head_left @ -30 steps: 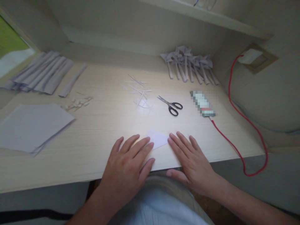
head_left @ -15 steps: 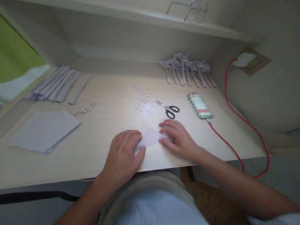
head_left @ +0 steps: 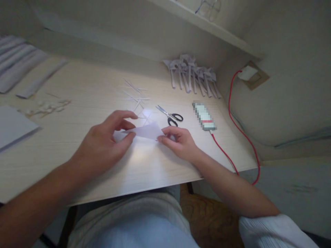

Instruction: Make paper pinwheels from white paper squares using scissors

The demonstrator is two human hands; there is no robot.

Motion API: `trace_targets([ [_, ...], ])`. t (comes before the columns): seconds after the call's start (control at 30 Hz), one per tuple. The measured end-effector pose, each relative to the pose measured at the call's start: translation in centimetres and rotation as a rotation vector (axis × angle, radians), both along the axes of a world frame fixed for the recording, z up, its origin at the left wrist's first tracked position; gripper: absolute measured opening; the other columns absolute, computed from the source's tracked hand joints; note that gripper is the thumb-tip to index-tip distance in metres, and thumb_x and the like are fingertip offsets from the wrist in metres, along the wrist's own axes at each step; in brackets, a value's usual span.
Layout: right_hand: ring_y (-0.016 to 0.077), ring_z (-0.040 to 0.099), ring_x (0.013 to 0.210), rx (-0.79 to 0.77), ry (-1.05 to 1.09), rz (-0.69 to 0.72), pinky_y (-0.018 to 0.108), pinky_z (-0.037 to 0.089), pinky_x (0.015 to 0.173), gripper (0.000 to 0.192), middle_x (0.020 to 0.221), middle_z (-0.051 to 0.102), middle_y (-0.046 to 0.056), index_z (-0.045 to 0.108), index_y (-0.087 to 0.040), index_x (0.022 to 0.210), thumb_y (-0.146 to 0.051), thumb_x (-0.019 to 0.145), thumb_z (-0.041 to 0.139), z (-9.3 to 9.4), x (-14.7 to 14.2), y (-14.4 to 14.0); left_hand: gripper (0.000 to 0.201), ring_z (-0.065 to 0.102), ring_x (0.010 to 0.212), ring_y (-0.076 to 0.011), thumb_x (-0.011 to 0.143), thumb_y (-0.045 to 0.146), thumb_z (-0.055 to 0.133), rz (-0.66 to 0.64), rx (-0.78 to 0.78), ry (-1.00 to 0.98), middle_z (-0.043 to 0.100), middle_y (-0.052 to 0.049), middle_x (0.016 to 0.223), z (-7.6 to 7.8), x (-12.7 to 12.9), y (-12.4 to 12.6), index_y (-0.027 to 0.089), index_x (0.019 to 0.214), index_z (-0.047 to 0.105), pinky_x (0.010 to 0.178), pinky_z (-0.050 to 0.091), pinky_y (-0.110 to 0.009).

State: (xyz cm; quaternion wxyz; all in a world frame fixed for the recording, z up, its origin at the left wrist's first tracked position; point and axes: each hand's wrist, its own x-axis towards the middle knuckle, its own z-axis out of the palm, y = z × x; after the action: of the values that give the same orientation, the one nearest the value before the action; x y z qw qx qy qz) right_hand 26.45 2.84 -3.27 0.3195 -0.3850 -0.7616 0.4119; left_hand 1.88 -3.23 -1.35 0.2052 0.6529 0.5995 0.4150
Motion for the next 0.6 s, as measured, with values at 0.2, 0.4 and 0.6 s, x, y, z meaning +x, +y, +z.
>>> trace_targets([
  [0.2, 0.0194, 0.07, 0.101, 0.396, 0.127, -0.008, 0.038, 0.052, 0.096, 0.029, 0.102, 0.076, 0.004, 0.078, -0.024, 0.092, -0.004, 0.085, 0.057, 2.2, -3.9, 2.8, 0.019, 0.064, 0.076, -0.0129, 0.073, 0.011, 0.059, 0.445, 0.264, -0.63, 0.066, 0.003, 0.078, 3.6, -1.3, 5.5, 0.019, 0.09, 0.063, 0.07, 0.046, -0.026],
  [0.4, 0.0248, 0.06, 0.123, 0.539, 0.109, -0.001, 0.046, 0.049, 0.104, 0.034, 0.131, 0.064, 0.007, 0.08, -0.029, 0.097, -0.005, 0.085, 0.06, 2.4, -5.1, 4.0, 0.018, 0.064, 0.075, -0.016, 0.082, 0.035, 0.06, 0.1, -0.082, -0.603, 0.07, -0.003, 0.084, 4.3, -1.0, 10.5, 0.018, 0.087, 0.064, 0.062, 0.044, -0.026],
  [0.6, 0.0256, 0.06, 0.122, 0.58, 0.068, -0.01, 0.045, 0.049, 0.102, 0.031, 0.129, 0.064, 0.009, 0.081, -0.029, 0.099, -0.007, 0.089, 0.061, 2.3, -4.0, 3.4, 0.032, 0.052, 0.055, -0.0118, 0.076, 0.044, 0.075, -0.418, -0.478, -0.52, 0.06, 0.0, 0.061, 1.2, -1.8, 6.5, 0.013, 0.071, 0.071, 0.053, 0.035, -0.024],
])
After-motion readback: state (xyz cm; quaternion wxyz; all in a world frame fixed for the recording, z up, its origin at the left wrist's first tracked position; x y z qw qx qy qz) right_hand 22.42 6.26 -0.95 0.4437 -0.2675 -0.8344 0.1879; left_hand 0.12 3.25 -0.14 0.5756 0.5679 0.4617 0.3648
